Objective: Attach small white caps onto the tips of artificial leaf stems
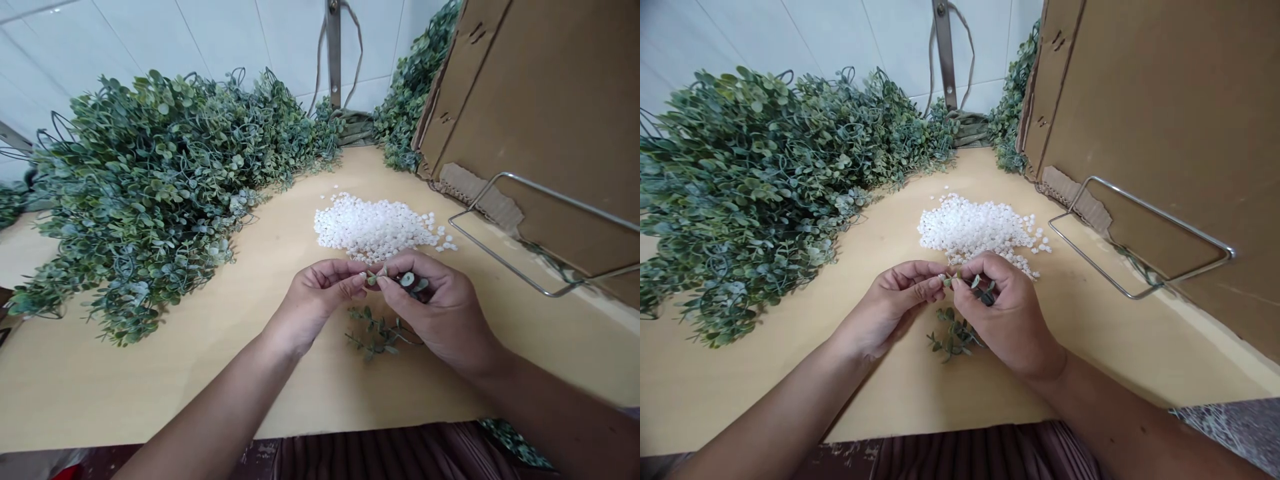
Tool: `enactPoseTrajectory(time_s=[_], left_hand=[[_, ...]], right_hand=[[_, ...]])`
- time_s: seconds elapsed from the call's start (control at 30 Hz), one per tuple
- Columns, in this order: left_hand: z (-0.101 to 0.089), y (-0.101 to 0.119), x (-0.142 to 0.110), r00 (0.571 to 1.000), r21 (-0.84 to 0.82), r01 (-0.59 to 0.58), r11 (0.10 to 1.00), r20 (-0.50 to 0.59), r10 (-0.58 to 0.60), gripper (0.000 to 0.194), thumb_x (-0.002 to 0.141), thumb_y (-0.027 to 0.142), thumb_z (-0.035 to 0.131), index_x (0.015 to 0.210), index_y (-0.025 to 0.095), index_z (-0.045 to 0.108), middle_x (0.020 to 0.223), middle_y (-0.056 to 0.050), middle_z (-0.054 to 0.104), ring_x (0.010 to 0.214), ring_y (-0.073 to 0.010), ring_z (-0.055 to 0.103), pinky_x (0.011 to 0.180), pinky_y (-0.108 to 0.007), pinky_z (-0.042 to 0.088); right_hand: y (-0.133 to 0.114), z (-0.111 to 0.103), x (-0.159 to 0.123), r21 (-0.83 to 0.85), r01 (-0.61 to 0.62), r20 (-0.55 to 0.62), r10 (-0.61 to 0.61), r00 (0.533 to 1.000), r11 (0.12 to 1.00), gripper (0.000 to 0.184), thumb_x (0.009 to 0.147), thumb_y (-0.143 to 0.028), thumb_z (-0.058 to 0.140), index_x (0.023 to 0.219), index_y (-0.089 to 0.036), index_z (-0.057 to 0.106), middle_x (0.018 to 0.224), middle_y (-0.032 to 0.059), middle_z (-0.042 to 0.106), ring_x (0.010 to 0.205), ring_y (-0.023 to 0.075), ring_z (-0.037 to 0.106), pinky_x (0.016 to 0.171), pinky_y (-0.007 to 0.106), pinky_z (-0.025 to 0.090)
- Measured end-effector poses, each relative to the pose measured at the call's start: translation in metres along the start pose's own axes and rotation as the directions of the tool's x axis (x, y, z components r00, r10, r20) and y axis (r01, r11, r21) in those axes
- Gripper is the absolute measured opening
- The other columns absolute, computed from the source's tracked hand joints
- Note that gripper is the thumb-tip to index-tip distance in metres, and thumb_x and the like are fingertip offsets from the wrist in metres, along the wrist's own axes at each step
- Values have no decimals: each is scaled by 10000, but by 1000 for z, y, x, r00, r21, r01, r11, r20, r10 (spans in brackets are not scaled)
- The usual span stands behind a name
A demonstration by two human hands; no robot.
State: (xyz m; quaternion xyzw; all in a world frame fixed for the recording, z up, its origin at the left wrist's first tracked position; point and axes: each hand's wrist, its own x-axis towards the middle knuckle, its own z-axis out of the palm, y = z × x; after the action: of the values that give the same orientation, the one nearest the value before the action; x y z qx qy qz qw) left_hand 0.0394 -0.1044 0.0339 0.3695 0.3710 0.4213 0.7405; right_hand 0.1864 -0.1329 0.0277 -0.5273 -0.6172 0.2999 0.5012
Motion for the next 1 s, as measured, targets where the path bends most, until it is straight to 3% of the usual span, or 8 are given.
enactPoseTrajectory(time_s=[0.37, 0.7, 0.87, 1.0], left_hand=[[-4, -4, 0, 998, -20, 37, 999, -51, -38, 166, 539, 200, 816, 677, 163, 731, 618, 0, 704, 583, -73, 612, 598, -178, 457], [-1, -11, 1, 993, -165, 59, 984, -89, -75, 204, 487, 190, 839, 659, 154, 737, 663, -9, 729, 557, -55, 618, 555, -135, 449], [-2, -15, 1, 995, -131, 46, 990, -81, -57, 199, 554, 188, 806, 737, 139, 745, 818, -54, 751, 609, -62, 632, 604, -147, 468], [-1, -17, 2, 994, -135, 21, 991, -102, -35, 188, 548, 196, 808, 715, 142, 741, 782, -48, 751, 632, -75, 643, 625, -157, 477]], right_hand=[[-2, 2, -1, -75, 110, 19, -109, 994, 991, 126, 733, -121, 536, 645, -205, 502, 619, -11, 535, 576, 106, 502, 545, 222, 424], [4, 4, -2, -84, 252, -5, -254, 967, 964, 142, 735, -71, 540, 674, -197, 510, 674, 13, 594, 667, 120, 586, 613, 221, 474], [6, 7, -2, -100, 275, -27, -279, 960, 956, 160, 726, -65, 533, 656, -201, 484, 665, 11, 592, 658, 126, 591, 617, 235, 480], [7, 10, -2, -96, 264, -48, -270, 962, 960, 170, 724, -73, 536, 635, -202, 470, 660, 11, 600, 671, 135, 607, 620, 241, 477]])
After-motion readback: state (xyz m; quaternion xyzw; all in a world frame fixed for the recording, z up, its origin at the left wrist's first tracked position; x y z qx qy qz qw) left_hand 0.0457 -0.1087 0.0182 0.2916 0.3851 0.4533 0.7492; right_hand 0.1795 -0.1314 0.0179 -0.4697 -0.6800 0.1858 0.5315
